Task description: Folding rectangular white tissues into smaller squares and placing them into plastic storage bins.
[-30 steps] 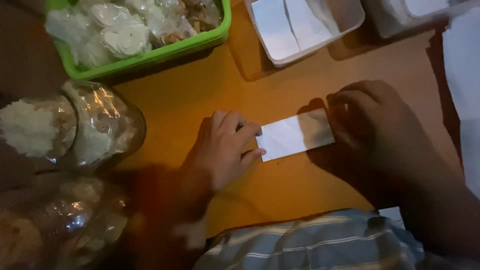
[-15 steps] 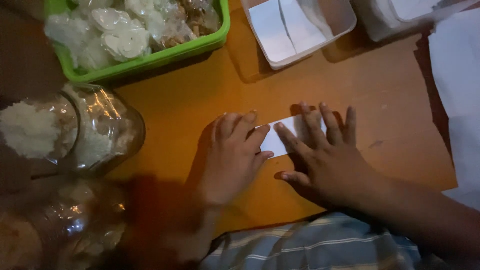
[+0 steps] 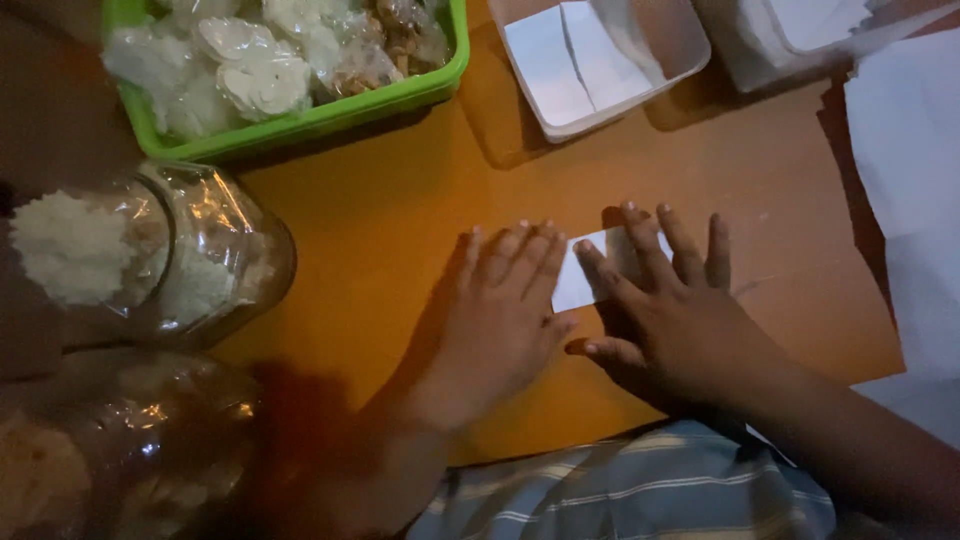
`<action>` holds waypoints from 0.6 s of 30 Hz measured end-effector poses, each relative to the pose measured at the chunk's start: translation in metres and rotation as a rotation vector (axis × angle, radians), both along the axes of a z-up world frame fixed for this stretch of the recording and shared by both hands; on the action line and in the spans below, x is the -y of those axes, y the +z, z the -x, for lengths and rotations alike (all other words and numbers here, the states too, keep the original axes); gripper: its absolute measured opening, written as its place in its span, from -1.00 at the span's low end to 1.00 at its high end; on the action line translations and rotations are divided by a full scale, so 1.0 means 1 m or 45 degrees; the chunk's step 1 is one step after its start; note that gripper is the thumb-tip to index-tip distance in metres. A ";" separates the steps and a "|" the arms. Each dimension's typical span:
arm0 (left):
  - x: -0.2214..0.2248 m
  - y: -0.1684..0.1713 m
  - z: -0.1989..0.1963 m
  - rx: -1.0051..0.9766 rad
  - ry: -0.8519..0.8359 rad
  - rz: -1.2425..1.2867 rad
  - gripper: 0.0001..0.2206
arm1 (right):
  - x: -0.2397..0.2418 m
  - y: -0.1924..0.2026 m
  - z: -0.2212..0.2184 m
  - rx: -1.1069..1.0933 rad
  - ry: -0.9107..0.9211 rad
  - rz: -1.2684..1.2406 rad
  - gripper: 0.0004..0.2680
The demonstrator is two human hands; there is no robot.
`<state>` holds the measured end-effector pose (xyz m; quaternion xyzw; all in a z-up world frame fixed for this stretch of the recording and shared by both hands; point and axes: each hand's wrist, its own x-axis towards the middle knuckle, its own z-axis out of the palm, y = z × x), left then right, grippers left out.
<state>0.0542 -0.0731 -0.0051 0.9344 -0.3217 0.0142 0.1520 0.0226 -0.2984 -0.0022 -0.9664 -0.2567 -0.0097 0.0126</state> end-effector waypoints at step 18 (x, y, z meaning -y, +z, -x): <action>0.007 -0.032 0.021 0.094 0.027 -0.340 -0.24 | 0.042 0.000 0.000 -0.152 -0.457 0.172 -0.17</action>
